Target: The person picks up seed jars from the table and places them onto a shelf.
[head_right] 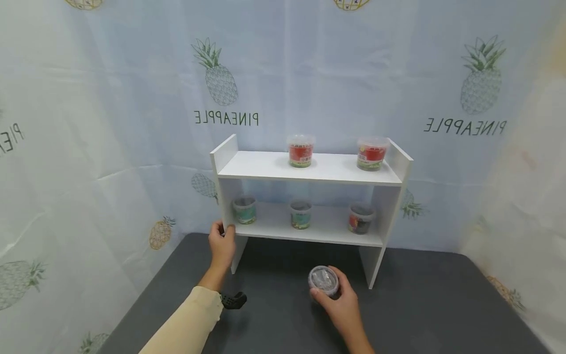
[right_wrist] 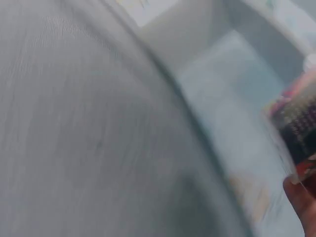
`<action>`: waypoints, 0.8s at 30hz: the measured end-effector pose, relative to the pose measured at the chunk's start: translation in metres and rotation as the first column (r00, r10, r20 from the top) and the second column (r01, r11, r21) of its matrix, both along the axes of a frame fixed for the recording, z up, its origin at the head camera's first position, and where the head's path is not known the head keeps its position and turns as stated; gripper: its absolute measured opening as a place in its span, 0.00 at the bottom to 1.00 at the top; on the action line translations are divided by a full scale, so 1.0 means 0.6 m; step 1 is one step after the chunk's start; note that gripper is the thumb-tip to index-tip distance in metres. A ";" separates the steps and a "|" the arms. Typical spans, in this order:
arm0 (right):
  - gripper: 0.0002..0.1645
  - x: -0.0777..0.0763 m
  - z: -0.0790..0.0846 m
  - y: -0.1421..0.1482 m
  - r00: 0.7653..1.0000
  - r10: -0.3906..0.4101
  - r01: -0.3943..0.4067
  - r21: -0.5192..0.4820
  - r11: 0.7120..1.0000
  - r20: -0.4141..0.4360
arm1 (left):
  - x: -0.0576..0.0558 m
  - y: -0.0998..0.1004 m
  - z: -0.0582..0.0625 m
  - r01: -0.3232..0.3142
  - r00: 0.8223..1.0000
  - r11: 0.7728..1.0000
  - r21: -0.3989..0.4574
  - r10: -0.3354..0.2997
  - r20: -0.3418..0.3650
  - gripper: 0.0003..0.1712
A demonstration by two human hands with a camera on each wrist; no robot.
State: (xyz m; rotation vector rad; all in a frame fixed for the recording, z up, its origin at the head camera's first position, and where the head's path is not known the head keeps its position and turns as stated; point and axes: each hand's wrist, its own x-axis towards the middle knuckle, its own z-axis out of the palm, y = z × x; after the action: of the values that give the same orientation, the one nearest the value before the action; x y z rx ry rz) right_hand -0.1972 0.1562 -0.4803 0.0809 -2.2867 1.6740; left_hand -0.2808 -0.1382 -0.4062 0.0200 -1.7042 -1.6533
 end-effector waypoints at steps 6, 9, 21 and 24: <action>0.40 -0.024 0.161 -0.074 0.930 0.238 -0.239 0.032 0.971 -0.279 | 0.010 -0.002 0.027 -0.001 1.000 1.000 0.010 0.001 -0.003 0.11; 0.42 -0.044 0.264 -0.108 0.843 0.372 -0.351 0.126 0.928 -0.389 | 0.008 -0.001 0.028 0.035 0.999 0.999 0.026 -0.036 0.017 0.11; 0.45 -0.158 0.502 -0.234 0.926 0.277 -0.242 0.160 0.957 -0.258 | 0.015 0.000 0.007 0.065 0.998 0.998 0.023 -0.065 -0.020 0.09; 0.48 -0.187 0.508 -0.250 0.956 0.247 -0.209 0.222 0.952 -0.159 | 0.017 -0.002 0.004 0.066 0.998 0.998 0.021 -0.066 -0.008 0.09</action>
State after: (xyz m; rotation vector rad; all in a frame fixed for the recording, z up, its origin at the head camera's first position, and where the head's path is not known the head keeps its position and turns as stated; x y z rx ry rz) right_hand -0.3092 0.0064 -0.1756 0.5442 -2.3688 1.4564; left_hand -0.2705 -0.1394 -0.4035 -0.0323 -1.6989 -1.7175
